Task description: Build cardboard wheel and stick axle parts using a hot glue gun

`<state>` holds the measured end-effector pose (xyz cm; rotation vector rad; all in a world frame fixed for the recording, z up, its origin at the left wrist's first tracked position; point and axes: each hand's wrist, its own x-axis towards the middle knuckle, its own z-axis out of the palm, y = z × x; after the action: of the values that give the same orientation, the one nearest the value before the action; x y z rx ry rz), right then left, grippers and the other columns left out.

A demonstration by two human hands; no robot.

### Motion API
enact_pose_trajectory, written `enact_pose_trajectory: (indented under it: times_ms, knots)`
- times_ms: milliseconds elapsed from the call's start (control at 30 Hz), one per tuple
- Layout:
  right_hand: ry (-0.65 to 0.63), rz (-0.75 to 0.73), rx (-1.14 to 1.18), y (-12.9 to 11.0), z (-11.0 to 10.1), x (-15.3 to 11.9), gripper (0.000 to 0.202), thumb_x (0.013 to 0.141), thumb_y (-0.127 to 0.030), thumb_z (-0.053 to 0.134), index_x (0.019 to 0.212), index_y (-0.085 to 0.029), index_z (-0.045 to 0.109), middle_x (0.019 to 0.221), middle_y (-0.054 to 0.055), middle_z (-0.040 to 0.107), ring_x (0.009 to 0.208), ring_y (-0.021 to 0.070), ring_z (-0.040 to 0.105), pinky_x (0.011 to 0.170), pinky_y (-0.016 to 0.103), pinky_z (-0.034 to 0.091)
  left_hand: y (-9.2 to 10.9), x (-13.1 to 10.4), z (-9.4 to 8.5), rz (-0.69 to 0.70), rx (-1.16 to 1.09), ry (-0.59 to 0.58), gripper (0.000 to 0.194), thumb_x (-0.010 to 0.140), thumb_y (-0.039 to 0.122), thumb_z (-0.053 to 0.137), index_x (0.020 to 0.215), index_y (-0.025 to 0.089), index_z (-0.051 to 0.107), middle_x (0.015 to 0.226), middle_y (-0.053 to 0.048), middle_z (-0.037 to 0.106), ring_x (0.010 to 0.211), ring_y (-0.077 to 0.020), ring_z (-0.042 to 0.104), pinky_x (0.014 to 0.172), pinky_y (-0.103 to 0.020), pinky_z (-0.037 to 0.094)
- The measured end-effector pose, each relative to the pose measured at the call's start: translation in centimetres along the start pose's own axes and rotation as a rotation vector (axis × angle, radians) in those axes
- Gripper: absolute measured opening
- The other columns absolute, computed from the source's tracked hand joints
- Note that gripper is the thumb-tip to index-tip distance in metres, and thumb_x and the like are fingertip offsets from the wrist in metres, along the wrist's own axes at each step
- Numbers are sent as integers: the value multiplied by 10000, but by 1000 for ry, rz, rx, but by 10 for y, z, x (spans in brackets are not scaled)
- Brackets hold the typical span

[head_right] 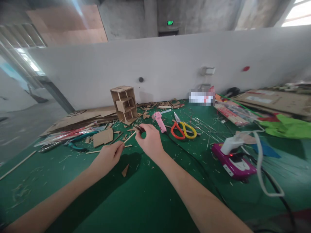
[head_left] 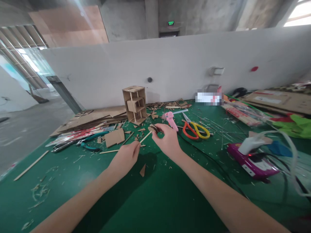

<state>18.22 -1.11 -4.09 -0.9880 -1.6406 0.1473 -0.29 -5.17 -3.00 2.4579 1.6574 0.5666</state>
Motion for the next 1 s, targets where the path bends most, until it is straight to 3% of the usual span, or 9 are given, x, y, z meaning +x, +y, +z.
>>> enact_pose_trajectory:
  times_ms: [267, 400, 500, 733, 1000]
  knots:
    - [-2, -87, -125, -2, 1, -2, 201, 769, -132, 531, 946, -179, 615, 891, 84, 669, 870, 229, 609, 792, 378, 511, 4, -1, 1, -21, 84, -13, 296, 957, 290, 262, 768, 198, 470, 621, -19, 558, 553, -171, 524, 538, -283, 273]
    - [-12, -27, 28, -12, -3, 0, 196, 788, -203, 574, 979, -184, 615, 925, 73, 664, 882, 215, 615, 812, 372, 513, -5, 6, -8, -46, 146, 19, 289, 953, 300, 269, 945, 184, 534, 749, -55, 637, 631, -208, 588, 545, -287, 308]
    - [-81, 23, 178, -22, -5, 1, 181, 845, -222, 532, 1000, -197, 621, 993, 66, 660, 946, 200, 614, 860, 365, 508, -11, 10, -18, -52, 142, 63, 318, 956, 301, 260, 1138, 182, 491, 906, -81, 663, 711, -223, 618, 562, -289, 352]
    - [-199, 141, 412, -32, -2, -1, 133, 850, -241, 546, 937, -209, 641, 978, 50, 646, 912, 166, 632, 784, 297, 551, -15, 10, -22, 106, 161, 128, 294, 968, 324, 292, 1036, 183, 540, 931, -72, 646, 780, -210, 614, 622, -289, 393]
    - [-271, 298, 530, -28, 2, 1, 109, 798, -280, 614, 863, -197, 642, 978, 53, 666, 952, 183, 635, 834, 328, 543, -15, 6, -23, 155, 245, 167, 282, 949, 247, 318, 1124, 202, 535, 924, -55, 648, 739, -196, 612, 572, -277, 374]
